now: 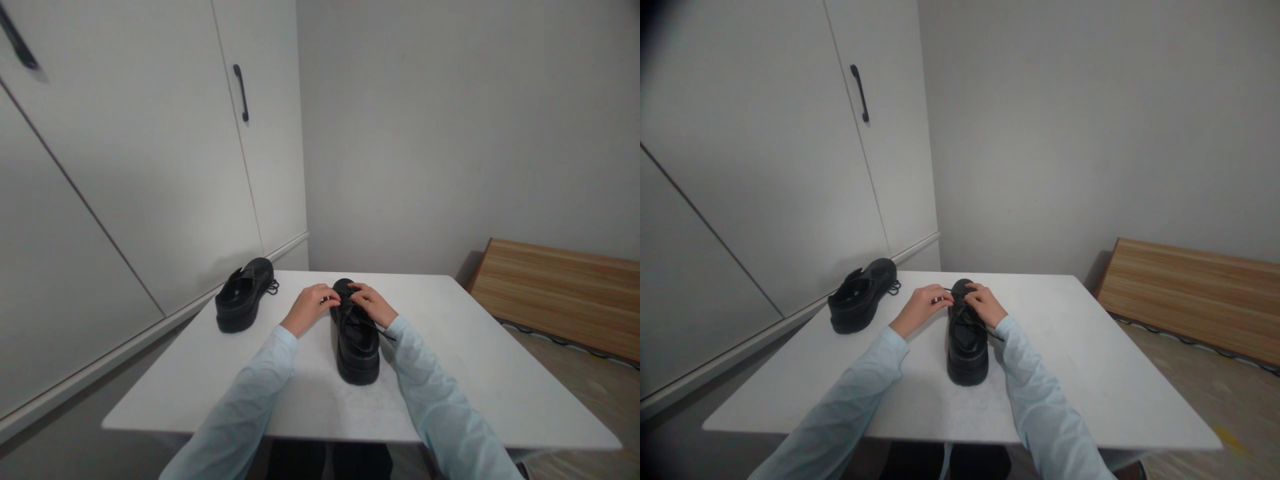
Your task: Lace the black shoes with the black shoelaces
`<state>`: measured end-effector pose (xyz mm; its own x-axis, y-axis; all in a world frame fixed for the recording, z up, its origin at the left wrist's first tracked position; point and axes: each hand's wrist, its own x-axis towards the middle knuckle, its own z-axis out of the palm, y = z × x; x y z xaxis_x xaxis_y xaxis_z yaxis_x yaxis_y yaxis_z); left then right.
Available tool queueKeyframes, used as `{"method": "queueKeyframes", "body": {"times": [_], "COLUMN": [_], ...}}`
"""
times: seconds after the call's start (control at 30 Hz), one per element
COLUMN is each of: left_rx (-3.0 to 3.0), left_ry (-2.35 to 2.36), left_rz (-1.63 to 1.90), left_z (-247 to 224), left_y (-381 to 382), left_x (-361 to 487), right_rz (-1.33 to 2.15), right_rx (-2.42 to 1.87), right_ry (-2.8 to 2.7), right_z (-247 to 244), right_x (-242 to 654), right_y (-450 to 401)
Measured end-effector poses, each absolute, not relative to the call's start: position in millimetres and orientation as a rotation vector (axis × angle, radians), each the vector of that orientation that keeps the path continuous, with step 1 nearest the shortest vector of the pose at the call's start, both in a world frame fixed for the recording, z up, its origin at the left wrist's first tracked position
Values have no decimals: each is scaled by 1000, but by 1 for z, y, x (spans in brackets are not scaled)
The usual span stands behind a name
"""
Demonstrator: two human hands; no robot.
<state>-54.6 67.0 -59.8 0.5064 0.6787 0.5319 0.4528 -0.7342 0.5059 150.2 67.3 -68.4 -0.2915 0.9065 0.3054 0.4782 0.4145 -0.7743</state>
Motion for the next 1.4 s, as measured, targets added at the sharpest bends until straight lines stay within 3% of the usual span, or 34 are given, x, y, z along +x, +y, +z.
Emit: {"method": "queueKeyframes", "body": {"times": [0.73,1.23,1.4], "left_rx": [2388,2248,2173], "left_ry": [945,870,849], "left_rz": [1134,1102,1068], "left_z": [-64,-70,-70], "left_y": [65,63,63], "left_x": [-49,-44,-45], "right_rz": [750,631,787], "right_rx": [-1207,-1122,-1018], "right_ry": [-1916,-1575,-1214], "right_z": [-63,-57,-55], "right_x": [150,153,161], "right_y": [63,61,65]}}
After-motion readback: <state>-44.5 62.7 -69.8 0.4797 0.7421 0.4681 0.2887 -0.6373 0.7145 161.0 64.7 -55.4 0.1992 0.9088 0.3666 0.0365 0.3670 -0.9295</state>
